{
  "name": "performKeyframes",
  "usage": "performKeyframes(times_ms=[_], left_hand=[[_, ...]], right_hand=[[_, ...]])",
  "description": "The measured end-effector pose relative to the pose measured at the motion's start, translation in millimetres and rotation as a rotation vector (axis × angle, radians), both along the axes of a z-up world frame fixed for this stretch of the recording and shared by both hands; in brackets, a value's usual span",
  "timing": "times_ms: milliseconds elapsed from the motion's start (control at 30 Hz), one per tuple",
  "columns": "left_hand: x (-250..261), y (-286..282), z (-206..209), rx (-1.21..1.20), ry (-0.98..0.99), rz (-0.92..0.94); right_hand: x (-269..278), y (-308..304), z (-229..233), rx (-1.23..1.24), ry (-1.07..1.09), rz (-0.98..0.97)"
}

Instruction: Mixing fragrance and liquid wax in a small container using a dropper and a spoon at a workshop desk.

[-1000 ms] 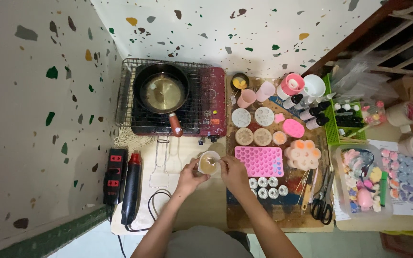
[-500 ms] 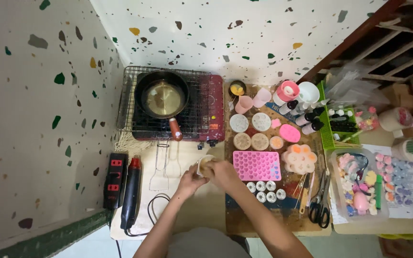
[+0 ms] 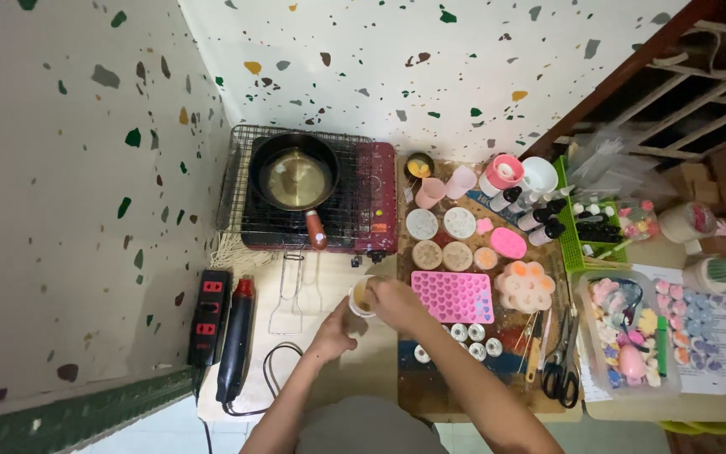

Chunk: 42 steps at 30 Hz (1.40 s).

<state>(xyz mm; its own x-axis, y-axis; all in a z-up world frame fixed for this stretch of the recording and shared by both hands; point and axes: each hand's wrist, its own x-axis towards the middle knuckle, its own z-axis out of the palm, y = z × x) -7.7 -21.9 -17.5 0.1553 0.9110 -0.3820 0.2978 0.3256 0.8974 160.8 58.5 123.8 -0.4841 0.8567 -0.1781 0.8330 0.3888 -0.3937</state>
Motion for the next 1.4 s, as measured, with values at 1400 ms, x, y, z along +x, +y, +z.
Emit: performKeyframes(times_ms=[1400], left_hand=[[-6.4, -12.0, 78.5, 0.002, 0.427, -0.228]], right_hand=[[0.0, 4.8, -4.3, 0.079, 0.184, 0.117]])
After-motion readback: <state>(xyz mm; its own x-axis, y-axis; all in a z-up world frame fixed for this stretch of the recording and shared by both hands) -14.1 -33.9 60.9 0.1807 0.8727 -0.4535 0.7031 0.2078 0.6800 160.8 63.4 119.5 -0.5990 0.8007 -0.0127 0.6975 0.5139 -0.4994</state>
